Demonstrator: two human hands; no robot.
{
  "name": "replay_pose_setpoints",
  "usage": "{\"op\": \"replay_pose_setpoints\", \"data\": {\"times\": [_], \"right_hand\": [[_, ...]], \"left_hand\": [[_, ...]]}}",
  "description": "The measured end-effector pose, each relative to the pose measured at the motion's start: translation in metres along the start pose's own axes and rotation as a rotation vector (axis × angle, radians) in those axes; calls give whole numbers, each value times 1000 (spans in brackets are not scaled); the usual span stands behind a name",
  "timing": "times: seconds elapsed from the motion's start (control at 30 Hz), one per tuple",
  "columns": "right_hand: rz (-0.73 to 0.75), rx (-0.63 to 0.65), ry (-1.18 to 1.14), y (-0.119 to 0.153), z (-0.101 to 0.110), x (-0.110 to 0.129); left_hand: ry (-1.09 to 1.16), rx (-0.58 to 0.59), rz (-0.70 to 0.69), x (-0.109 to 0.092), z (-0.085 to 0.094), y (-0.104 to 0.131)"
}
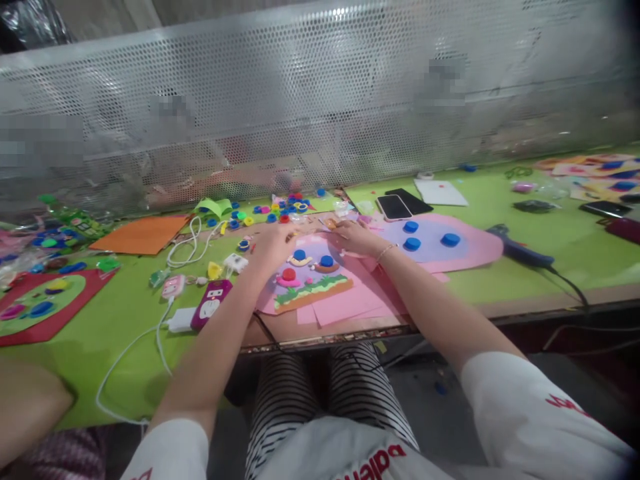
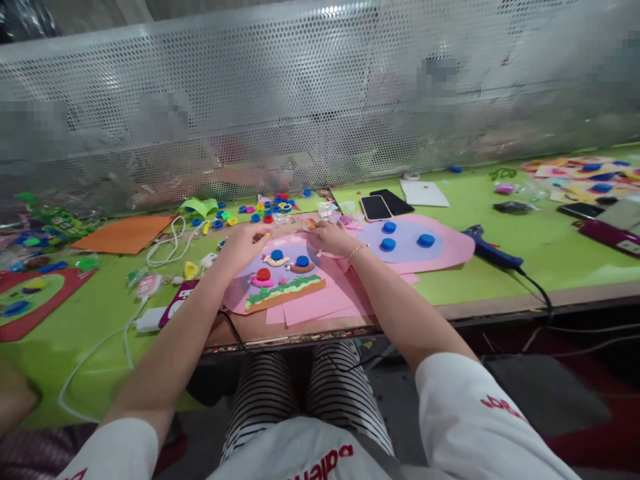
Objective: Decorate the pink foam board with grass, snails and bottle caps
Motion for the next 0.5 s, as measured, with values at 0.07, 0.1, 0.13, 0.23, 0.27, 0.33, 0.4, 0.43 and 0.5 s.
{"op": "replay_pose_setpoints", "data": {"times": [0.07, 0.1, 0.13, 0.23, 0.27, 0.33, 0.4, 0.43, 0.5], "right_hand": [[44, -49, -89, 1, 4, 0], [40, -79, -160, 1, 6, -1], [13, -122, -232, 0, 8, -2], [-127, -264, -394, -4, 13, -3], [-159, -306, -444, -6, 14, -1], [-185, -371, -590, -9, 15, 5], [-220, -436, -848, -10, 15, 13], [-243, -456, -984, -10, 15, 18], [-289, -472, -1222, -9, 14, 27]], "left_hand": [[211, -47, -23, -2, -9, -9], [349, -74, 19, 1, -15, -13], [514, -121, 93, 6, -21, -15], [952, -246, 347, 23, -36, -14], [1029, -270, 396, 27, -39, -12], [1095, -298, 431, 29, -42, -8], [1145, -312, 448, 27, -42, -4], [1161, -311, 454, 25, -42, -4], [1177, -296, 464, 22, -44, -3]]}}
Point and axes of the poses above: each hand's wrist, its own y-axis away from the middle knuckle, its own z-axis out of the back of the hand, x = y × z, the point moved 2 cm from there along -y, towards the middle knuckle, and after that the axes turned 2 degrees about -z, right-handed, at the moved point
